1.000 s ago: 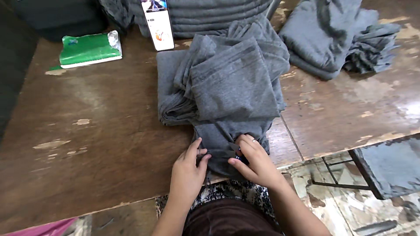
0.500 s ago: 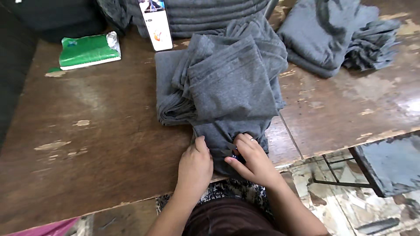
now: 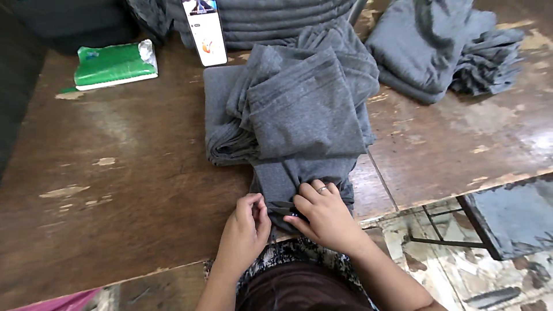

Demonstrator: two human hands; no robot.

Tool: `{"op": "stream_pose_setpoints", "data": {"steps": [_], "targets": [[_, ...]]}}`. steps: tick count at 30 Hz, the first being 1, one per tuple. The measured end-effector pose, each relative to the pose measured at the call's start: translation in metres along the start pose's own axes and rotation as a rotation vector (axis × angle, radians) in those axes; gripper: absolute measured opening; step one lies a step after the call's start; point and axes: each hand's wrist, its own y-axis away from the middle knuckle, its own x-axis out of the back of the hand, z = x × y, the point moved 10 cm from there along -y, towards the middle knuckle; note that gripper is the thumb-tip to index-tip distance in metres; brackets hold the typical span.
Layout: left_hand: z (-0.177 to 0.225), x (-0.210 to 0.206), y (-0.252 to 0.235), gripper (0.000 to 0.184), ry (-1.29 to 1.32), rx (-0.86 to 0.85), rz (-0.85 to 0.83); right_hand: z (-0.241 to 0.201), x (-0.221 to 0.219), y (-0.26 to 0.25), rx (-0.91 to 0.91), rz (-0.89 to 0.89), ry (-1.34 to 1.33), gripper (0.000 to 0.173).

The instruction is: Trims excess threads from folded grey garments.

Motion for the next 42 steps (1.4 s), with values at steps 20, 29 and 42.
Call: {"op": "stream_pose_setpoints", "data": {"steps": [20, 29, 42], "targets": [[0.001, 0.003, 0.003, 0.022, 0.023, -0.035, 0.042, -0.002, -0.003, -0.006, -0.012, -0.040, -0.015, 0.054], [0.005, 0.006, 0.007, 0.017, -0.027, -0.110, 0.102, -0.009, -0.003, -0.011, 0.005, -0.069, -0.008, 0.055], [0.009, 0.021, 0.002, 0.040, 0.031, -0.196, 0.053, 0.015, 0.005, -0.001, 0.015, 0.007, -0.392, 0.059]]}}
